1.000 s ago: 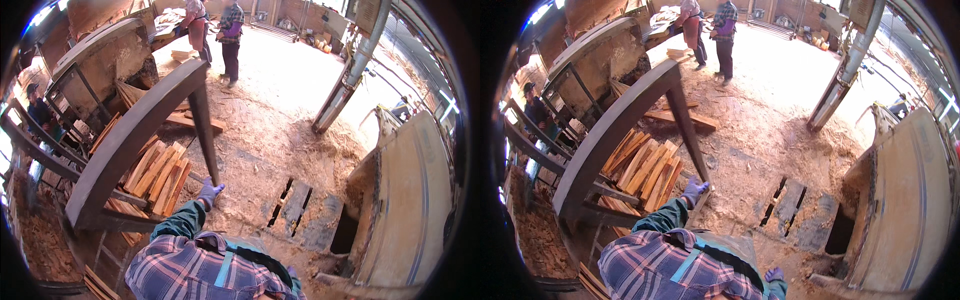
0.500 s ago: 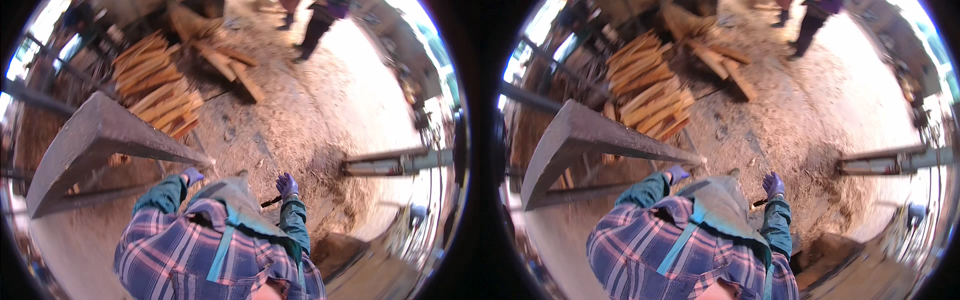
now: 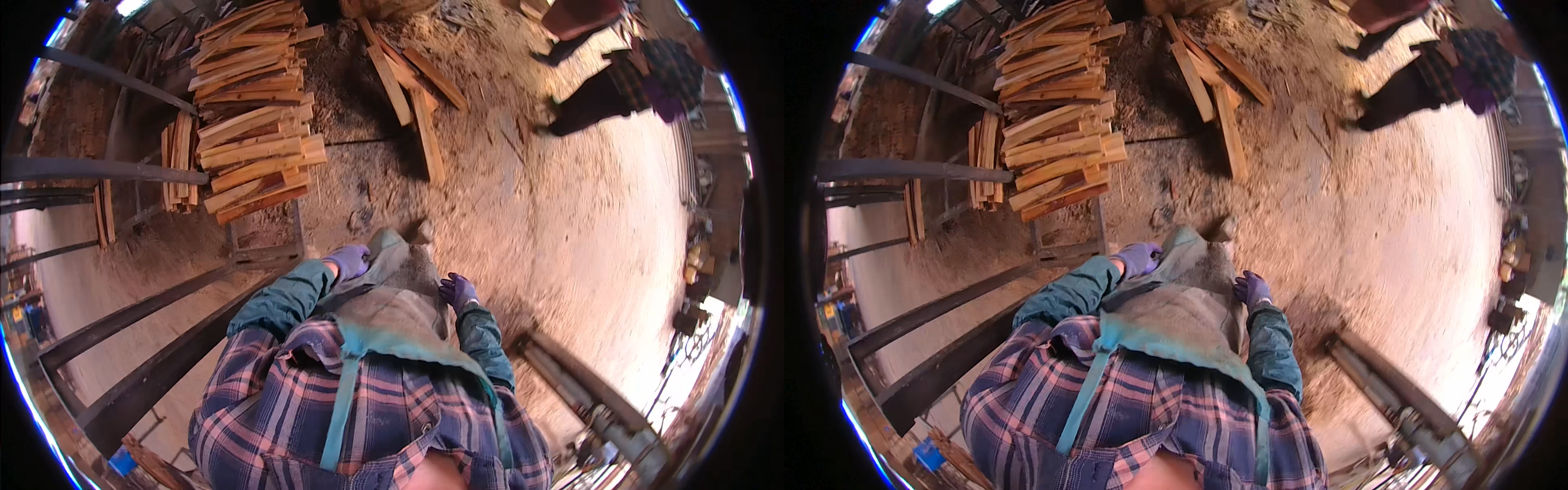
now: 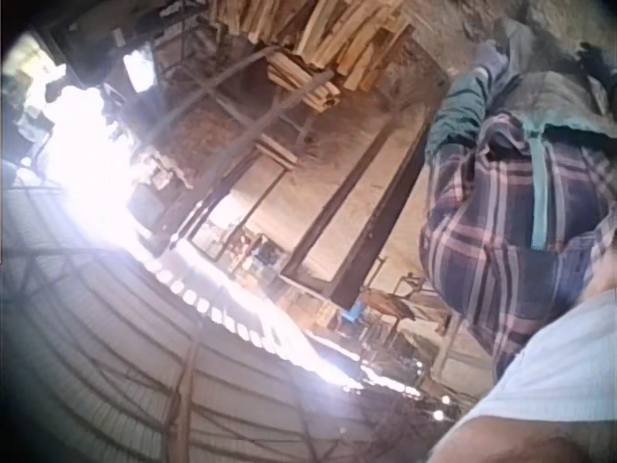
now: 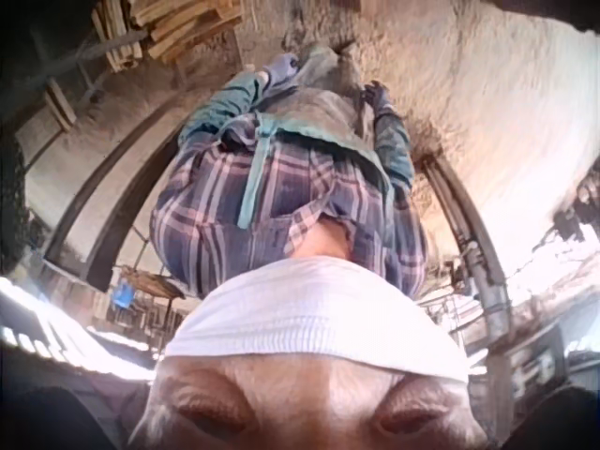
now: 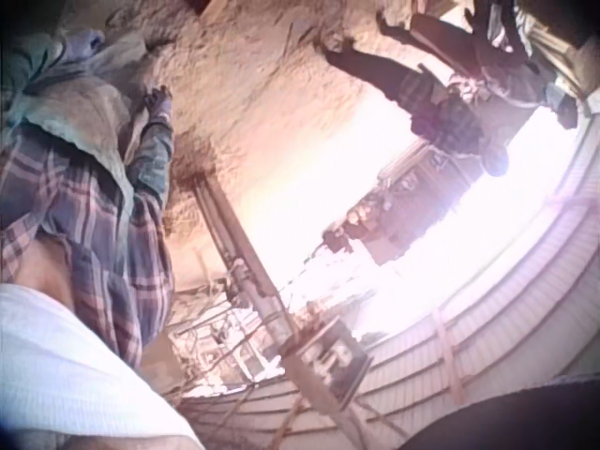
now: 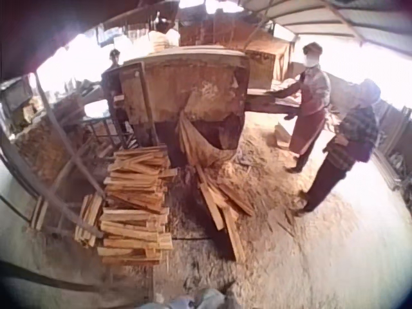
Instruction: The person picks up wooden planks from a pile and stacks them on a green metal table. The person wears purple gloves and a plaid shirt while handling the wood in a workshop environment.
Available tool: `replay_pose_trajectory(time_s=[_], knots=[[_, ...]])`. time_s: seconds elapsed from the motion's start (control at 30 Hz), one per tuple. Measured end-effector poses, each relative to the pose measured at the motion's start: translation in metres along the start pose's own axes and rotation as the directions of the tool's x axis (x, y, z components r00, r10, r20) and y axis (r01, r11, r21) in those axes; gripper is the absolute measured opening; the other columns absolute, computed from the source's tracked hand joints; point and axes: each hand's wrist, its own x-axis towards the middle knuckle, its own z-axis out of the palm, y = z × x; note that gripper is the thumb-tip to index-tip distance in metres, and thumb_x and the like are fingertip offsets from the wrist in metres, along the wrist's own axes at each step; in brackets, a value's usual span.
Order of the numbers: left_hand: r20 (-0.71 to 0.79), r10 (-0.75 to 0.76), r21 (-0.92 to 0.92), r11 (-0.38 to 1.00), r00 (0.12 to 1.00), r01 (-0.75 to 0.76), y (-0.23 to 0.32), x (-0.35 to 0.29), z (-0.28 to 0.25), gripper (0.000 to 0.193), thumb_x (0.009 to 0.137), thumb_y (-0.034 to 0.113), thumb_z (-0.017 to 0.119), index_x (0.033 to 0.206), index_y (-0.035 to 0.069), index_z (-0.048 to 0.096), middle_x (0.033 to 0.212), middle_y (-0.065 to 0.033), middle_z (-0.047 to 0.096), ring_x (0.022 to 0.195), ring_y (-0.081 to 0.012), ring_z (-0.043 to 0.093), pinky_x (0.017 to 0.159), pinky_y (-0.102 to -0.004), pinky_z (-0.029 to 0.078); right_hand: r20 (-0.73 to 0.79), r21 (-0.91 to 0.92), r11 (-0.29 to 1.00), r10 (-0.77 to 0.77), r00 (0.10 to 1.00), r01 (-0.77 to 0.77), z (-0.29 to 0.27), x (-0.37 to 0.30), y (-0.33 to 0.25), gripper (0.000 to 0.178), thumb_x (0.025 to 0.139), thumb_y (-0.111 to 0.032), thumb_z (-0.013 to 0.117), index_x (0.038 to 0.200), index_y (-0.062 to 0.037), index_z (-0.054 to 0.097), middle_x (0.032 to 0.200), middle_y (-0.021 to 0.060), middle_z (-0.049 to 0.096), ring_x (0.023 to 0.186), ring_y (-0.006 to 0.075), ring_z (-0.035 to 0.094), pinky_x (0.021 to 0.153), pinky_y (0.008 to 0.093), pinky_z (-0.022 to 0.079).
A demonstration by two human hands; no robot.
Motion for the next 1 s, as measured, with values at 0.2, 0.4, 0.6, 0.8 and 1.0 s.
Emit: replay_pose_trajectory(time_s=[0.2,0.4,0.6,0.8,1.0], knots=[[-0.176,-0.086,-0.586,0.81,0.981,-0.035,0.074,0.095,-0.046,0.05,0.088,0.032,0.078,0.128,0.004,0.064,0.112,-0.016,0.074,0.105,-0.0256,0.07,0.091,-0.0361,0.055,-0.014,-0.224,0.973,-0.053,0.999,0.048,0.02,0.041,-0.229,0.038,0.103,-0.034,0.054,0.135,-0.0155,0.059,0.109,0.0087,0.074,0.082,0.0215,0.069,0.069,0.0383,0.056],[-0.161,-0.21,-0.831,0.556,0.964,-0.018,0.101,0.191,-0.096,0.04,0.091,0.023,0.076,0.127,0.007,0.067,0.113,-0.0098,0.073,0.099,-0.0172,0.07,0.088,-0.0334,0.056,0.19,-0.405,0.901,-0.081,0.978,0.153,0.124,0.094,-0.41,0.034,0.103,-0.033,0.057,0.132,-0.0157,0.061,0.102,0.0066,0.075,0.075,0.0195,0.068,0.063,0.0344,0.054],[-0.374,0.02,-0.614,0.744,0.927,-0.264,0.074,0.296,-0.204,0.037,0.091,0.021,0.074,0.125,0.007,0.067,0.114,-0.0118,0.073,0.104,-0.0191,0.069,0.09,-0.0317,0.054,0.175,-0.358,0.93,-0.021,0.984,0.084,0.239,0.179,-0.502,0.034,0.103,-0.036,0.057,0.13,-0.0161,0.063,0.103,0.0082,0.074,0.08,0.0222,0.07,0.07,0.0381,0.057],[-0.135,-0.231,-0.723,0.688,0.963,0.064,0.01,0.457,-0.316,0.056,0.089,0.038,0.076,0.132,0.005,0.061,0.118,-0.0189,0.071,0.111,-0.0311,0.068,0.096,-0.0396,0.052,0.202,-0.355,0.935,0.064,0.977,0.012,0.332,0.274,-0.574,0.031,0.104,-0.028,0.058,0.129,-0.0106,0.063,0.101,0.0089,0.074,0.082,0.0206,0.071,0.069,0.0323,0.058],[-0.248,-0.509,-0.601,0.749,0.825,0.281,-0.048,0.669,-0.363,0.097,0.082,0.039,0.085,0.155,0.001,0.033,0.14,-0.0246,0.058,0.125,-0.0347,0.06,0.105,-0.0391,0.048,0.191,-0.692,0.606,-0.37,0.909,0.392,0.377,0.466,-0.668,0.049,0.088,-0.035,0.075,0.126,-0.0042,0.067,0.097,0.0163,0.074,0.092,0.0297,0.072,0.083,0.0387,0.058]])
